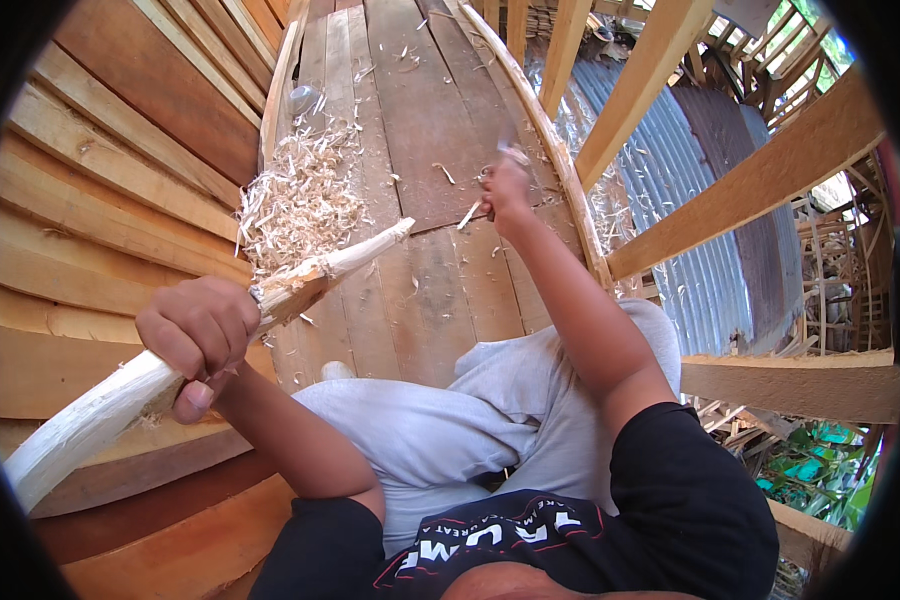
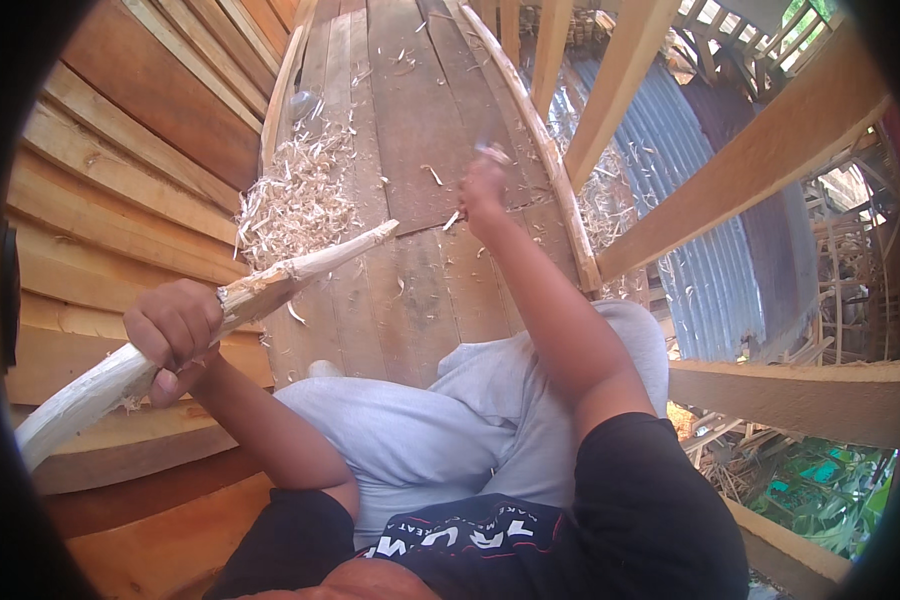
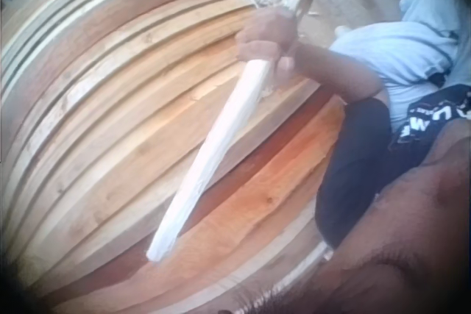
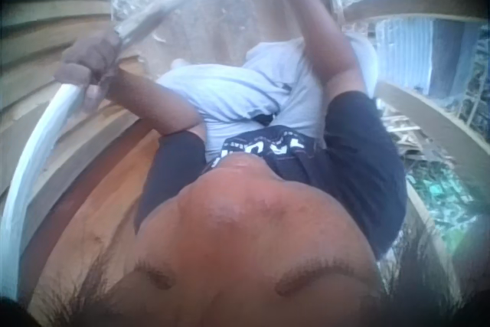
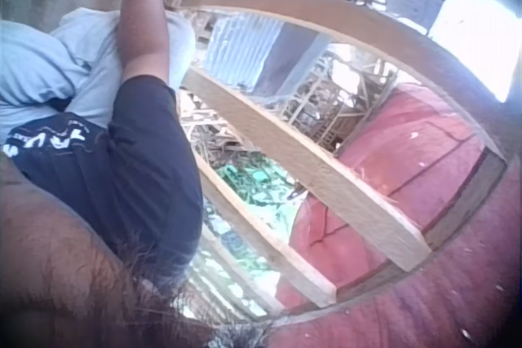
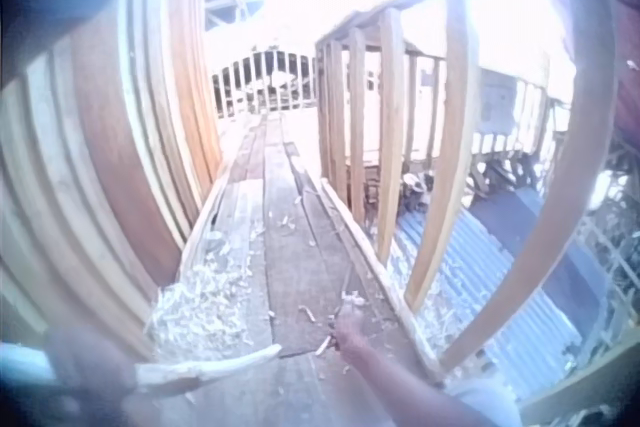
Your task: The person sits inside a wooden boat hull and uses a knife to carve a long, curved piece of wood. They repeatedly shave off thin layers of wood, creating shavings that accumulate on the floor.
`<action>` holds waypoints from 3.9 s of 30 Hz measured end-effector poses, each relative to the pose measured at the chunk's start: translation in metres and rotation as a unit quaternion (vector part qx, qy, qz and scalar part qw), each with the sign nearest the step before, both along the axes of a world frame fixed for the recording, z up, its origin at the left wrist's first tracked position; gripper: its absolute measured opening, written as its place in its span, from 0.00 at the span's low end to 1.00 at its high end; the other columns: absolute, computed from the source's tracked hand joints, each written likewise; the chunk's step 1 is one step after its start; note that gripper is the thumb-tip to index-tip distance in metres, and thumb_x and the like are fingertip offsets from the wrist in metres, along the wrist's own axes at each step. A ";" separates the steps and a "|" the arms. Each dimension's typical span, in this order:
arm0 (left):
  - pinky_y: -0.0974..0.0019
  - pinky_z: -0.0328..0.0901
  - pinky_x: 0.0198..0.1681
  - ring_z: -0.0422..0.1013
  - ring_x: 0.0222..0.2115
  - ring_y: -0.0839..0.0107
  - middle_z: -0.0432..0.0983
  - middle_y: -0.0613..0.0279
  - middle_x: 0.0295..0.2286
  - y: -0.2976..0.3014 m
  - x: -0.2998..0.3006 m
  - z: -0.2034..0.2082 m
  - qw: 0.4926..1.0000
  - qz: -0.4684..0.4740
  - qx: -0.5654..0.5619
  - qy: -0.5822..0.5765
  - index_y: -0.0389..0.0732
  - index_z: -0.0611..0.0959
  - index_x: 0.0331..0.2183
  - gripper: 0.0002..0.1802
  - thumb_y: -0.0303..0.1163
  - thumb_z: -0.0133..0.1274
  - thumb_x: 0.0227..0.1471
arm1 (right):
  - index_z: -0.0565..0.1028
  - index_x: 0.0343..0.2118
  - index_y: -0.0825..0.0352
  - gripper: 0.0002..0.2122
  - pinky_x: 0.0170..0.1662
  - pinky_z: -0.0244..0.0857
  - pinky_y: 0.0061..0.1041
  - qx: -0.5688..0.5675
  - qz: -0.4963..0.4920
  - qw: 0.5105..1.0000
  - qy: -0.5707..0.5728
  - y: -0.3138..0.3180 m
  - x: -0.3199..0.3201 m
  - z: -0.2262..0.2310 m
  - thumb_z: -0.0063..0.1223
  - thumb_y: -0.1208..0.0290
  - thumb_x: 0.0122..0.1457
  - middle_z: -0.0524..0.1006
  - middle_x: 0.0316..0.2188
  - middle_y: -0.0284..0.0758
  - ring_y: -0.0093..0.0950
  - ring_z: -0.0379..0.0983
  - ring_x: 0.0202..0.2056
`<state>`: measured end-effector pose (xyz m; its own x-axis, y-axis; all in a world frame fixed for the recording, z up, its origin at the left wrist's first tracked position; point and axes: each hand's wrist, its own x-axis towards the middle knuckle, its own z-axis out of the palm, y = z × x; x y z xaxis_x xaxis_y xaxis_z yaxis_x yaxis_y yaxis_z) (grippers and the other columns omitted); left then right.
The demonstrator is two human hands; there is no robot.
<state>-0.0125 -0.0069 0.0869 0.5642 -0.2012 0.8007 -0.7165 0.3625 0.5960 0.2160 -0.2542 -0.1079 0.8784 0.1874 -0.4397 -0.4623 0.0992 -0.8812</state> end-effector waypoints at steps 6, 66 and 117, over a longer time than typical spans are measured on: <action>0.73 0.55 0.15 0.60 0.10 0.77 0.65 0.71 0.11 0.001 -0.003 0.011 0.997 -0.067 0.033 0.026 0.45 0.67 0.14 0.12 0.25 0.54 0.36 | 0.73 0.43 0.68 0.17 0.30 0.63 0.29 -0.184 0.250 0.875 -0.372 0.033 -0.030 0.009 0.35 0.60 0.68 0.72 0.23 0.35 0.26 0.67 0.24; 0.70 0.56 0.19 0.59 0.11 0.78 0.62 0.69 0.13 0.060 -0.055 -0.006 0.987 0.145 -0.074 0.005 0.46 0.66 0.19 0.10 0.30 0.52 0.41 | 0.80 0.36 0.64 0.09 0.46 0.67 0.37 -0.592 0.004 0.737 -0.325 0.097 0.033 -0.115 0.49 0.72 0.57 0.76 0.40 0.45 0.41 0.72 0.46; 0.74 0.52 0.18 0.57 0.11 0.81 0.60 0.75 0.12 0.069 -0.082 -0.002 0.974 0.200 -0.101 -0.034 0.49 0.64 0.18 0.13 0.32 0.55 0.41 | 0.78 0.37 0.67 0.09 0.38 0.66 0.36 -0.358 0.439 0.658 -0.496 0.060 -0.005 -0.035 0.52 0.73 0.55 0.78 0.29 0.43 0.42 0.73 0.33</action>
<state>-0.0945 0.0617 0.0845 0.5099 0.1899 0.8390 -0.8595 0.1520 0.4880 0.2109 -0.1942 -0.1425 0.4916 0.8706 0.0173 0.7731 -0.4272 -0.4689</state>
